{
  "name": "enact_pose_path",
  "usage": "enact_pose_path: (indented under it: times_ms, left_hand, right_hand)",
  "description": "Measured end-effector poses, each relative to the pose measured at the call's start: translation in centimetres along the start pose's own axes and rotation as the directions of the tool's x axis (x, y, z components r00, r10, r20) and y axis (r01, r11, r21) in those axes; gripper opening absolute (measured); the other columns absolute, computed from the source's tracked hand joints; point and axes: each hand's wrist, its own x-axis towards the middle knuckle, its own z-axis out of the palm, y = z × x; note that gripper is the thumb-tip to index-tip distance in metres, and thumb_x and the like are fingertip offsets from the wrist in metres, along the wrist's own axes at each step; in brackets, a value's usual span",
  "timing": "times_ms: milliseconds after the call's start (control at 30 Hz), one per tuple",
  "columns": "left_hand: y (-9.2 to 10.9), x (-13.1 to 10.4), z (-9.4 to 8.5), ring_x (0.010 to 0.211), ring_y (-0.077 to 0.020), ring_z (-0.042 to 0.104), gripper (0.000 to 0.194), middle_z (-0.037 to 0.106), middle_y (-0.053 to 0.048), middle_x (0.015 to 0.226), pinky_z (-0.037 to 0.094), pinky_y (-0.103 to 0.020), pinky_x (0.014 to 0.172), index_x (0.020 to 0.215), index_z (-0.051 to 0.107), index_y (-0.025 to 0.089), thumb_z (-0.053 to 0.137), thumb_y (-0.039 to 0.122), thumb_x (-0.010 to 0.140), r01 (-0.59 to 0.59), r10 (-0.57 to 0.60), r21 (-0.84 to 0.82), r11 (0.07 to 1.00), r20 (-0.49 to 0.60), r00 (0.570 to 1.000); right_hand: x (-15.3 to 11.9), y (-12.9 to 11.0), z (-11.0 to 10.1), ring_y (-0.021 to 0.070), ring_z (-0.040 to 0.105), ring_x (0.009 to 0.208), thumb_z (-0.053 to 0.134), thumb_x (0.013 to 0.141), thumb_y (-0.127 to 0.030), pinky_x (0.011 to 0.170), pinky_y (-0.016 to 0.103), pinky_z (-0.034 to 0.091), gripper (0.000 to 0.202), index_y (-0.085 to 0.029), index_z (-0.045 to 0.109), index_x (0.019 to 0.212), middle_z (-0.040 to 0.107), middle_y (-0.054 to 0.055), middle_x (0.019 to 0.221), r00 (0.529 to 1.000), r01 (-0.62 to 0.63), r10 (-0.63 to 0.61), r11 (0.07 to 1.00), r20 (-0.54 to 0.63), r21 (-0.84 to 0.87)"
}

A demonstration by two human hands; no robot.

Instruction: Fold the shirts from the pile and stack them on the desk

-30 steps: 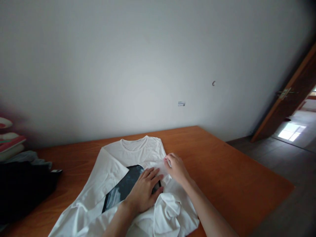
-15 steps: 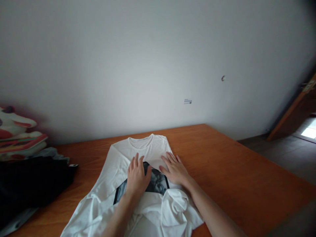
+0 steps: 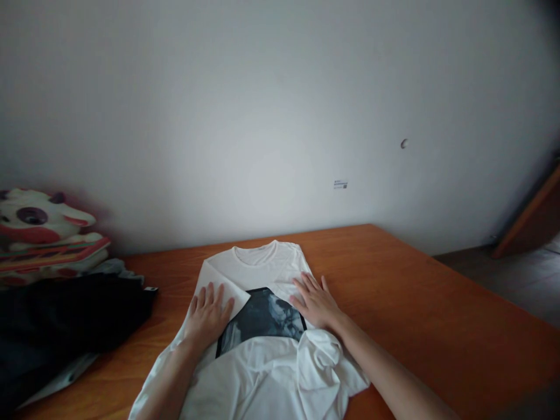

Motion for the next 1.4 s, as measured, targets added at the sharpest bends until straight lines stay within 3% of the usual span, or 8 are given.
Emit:
enact_pose_path:
  times_ms: [167, 333, 767, 900, 1000, 1100, 1233, 1400]
  left_hand:
    - [-0.3, -0.3, 0.5, 0.137, -0.0430, 0.048, 0.062, 0.056, -0.026, 0.144, 0.038, -0.064, 0.108, 0.141, 0.055, 0.016, 0.037, 0.055, 0.095, -0.113, 0.081, 0.372, 0.921, 0.099, 0.992]
    - [-1.3, 0.0, 0.3, 0.138, -0.0437, 0.046, 0.066, 0.052, -0.026, 0.148, 0.039, -0.065, 0.106, 0.147, 0.049, 0.018, 0.040, 0.057, 0.095, -0.116, 0.047, 0.472, 0.874, 0.156, 0.987]
    - [-2.2, 2.5, -1.1, 0.136, -0.0422, 0.049, 0.049, 0.062, -0.021, 0.137, 0.036, -0.071, 0.107, 0.127, 0.064, 0.023, 0.041, 0.053, 0.095, -0.082, 0.059, 0.159, 0.984, 0.141, 0.988]
    - [-0.6, 1.8, -4.1, 0.125, -0.0293, 0.061, 0.047, 0.066, -0.015, 0.132, 0.048, -0.048, 0.107, 0.123, 0.063, 0.021, 0.040, 0.053, 0.096, -0.127, 0.127, -0.014, 0.992, 0.204, 0.971]
    - [0.7, -0.9, -7.6, 0.109, -0.0185, 0.067, 0.032, 0.071, -0.007, 0.117, 0.053, -0.030, 0.097, 0.110, 0.065, 0.025, 0.040, 0.043, 0.099, -0.267, 0.302, -0.147, 0.952, 0.322, 0.897]
    - [1.2, -3.7, -10.3, 0.093, -0.0172, 0.068, 0.019, 0.071, -0.005, 0.101, 0.053, -0.028, 0.084, 0.097, 0.064, 0.025, 0.047, 0.034, 0.096, -0.388, 0.438, -0.203, 0.899, 0.398, 0.806]
    - [0.7, -5.4, -11.4, 0.080, -0.0177, 0.064, 0.013, 0.067, -0.005, 0.090, 0.050, -0.028, 0.072, 0.091, 0.061, 0.023, 0.056, 0.034, 0.089, -0.454, 0.479, -0.157, 0.877, 0.352, 0.804]
    - [1.4, -5.2, -11.2, 0.073, -0.0181, 0.061, 0.024, 0.064, -0.003, 0.083, 0.046, -0.029, 0.065, 0.085, 0.058, 0.023, 0.063, 0.047, 0.081, -0.449, 0.475, -0.162, 0.879, 0.386, 0.791]
  right_hand:
    - [1.2, -1.0, -0.2, 0.0312, 0.031, 0.149, 0.035, 0.102, -0.056, 0.121, 0.061, 0.013, 0.058, -0.021, 0.052, 0.145, 0.043, 0.016, 0.157, 0.998, -0.008, 0.006, 0.999, -0.057, -0.040]
    - [3.8, -2.6, 0.5, 0.0341, 0.015, 0.154, 0.032, 0.101, -0.060, 0.121, 0.061, 0.008, 0.069, -0.020, 0.034, 0.157, 0.024, 0.016, 0.166, 0.993, -0.093, 0.095, 0.995, 0.063, -0.041]
    - [6.8, -2.8, 1.2, 0.0311, 0.011, 0.155, 0.031, 0.098, -0.070, 0.122, 0.057, 0.005, 0.074, -0.027, 0.031, 0.158, 0.017, 0.011, 0.168, 0.991, -0.076, 0.079, 0.996, 0.104, -0.036]
    - [6.7, -2.6, 1.7, 0.0317, 0.015, 0.155, 0.029, 0.098, -0.071, 0.122, 0.058, 0.007, 0.075, -0.025, 0.034, 0.157, 0.021, 0.012, 0.167, 0.996, -0.068, 0.068, 0.998, 0.064, -0.008]
    - [6.7, -2.2, 2.4, 0.0335, 0.021, 0.153, 0.034, 0.097, -0.070, 0.121, 0.059, 0.012, 0.074, -0.022, 0.042, 0.153, 0.030, 0.015, 0.164, 0.999, -0.047, 0.048, 0.998, -0.019, 0.028]
    - [6.7, -1.8, 2.8, 0.0337, 0.034, 0.147, 0.042, 0.097, -0.063, 0.119, 0.055, 0.022, 0.065, -0.018, 0.053, 0.143, 0.045, 0.017, 0.155, 0.978, 0.011, 0.014, 0.993, -0.208, 0.120]
    - [6.2, -1.3, 2.3, 0.0276, 0.060, 0.117, 0.044, 0.097, -0.055, 0.107, 0.043, 0.038, 0.041, -0.022, 0.069, 0.103, 0.070, 0.013, 0.116, 0.879, 0.135, 0.032, 0.940, -0.476, 0.313]
    - [5.9, -1.2, 1.6, 0.0223, 0.063, 0.076, 0.033, 0.098, -0.061, 0.080, 0.034, 0.046, 0.057, -0.024, 0.056, 0.062, 0.066, 0.007, 0.070, 0.873, 0.090, 0.151, 0.885, -0.465, 0.456]
